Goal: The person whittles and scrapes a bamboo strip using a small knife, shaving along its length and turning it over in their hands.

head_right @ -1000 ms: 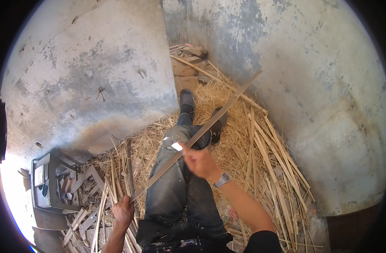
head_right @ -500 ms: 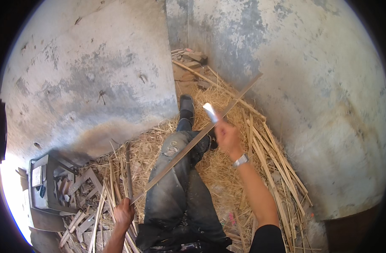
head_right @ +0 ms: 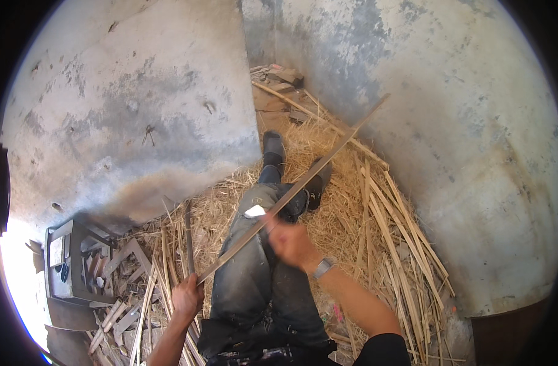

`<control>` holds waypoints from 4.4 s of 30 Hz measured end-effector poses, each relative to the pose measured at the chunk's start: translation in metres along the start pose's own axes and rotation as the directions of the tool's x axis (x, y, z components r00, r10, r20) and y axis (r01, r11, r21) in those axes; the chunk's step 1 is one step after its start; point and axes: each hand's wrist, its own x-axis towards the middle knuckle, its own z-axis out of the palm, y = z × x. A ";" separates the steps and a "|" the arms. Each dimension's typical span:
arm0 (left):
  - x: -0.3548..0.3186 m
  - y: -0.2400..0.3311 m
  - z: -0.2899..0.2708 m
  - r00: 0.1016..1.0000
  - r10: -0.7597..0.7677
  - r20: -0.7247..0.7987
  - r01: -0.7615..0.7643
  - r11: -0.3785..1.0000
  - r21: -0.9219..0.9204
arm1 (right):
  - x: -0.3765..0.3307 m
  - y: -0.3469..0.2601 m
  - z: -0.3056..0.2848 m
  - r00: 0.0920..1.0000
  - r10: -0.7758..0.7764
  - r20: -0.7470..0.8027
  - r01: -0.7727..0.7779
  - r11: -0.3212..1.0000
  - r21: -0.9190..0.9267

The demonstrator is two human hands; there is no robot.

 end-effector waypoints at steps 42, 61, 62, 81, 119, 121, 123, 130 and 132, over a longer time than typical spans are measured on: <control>0.050 0.088 -0.013 0.980 -0.112 0.164 0.134 0.982 -0.134 | -0.008 -0.051 0.018 0.996 -0.005 0.087 -0.006 0.993 0.121; 0.046 0.083 -0.005 0.985 -0.089 0.150 0.117 0.975 -0.189 | -0.004 -0.052 0.010 0.969 0.110 0.221 -0.155 0.969 0.195; 0.046 0.083 -0.004 0.984 -0.093 0.152 0.120 0.976 -0.184 | 0.003 -0.046 0.007 0.969 0.109 0.223 -0.154 0.969 0.195; 0.047 0.093 -0.012 0.984 -0.096 0.149 0.120 0.979 -0.163 | 0.064 -0.008 -0.019 0.964 -0.139 -0.227 0.093 0.975 -0.202; 0.045 0.106 -0.013 0.985 -0.140 0.105 0.143 0.989 -0.028 | 0.044 0.005 -0.022 0.920 0.108 -0.378 -0.163 0.980 -0.116; 0.046 0.104 -0.012 0.984 -0.149 0.096 0.151 0.988 -0.018 | 0.011 -0.025 0.008 0.984 -0.042 -0.173 0.014 0.987 -0.159; 0.045 0.107 -0.014 0.987 -0.136 0.091 0.138 0.990 -0.019 | 0.003 -0.039 0.008 0.990 -0.135 -0.037 0.123 0.966 -0.228; 0.044 0.110 -0.029 0.988 -0.134 0.071 0.143 0.980 -0.138 | 0.048 -0.001 -0.029 0.936 0.041 -0.349 -0.116 0.974 -0.197; 0.042 0.107 -0.022 0.989 -0.137 0.054 0.142 0.983 -0.115 | 0.029 -0.006 -0.012 0.955 -0.043 -0.295 -0.022 0.976 -0.214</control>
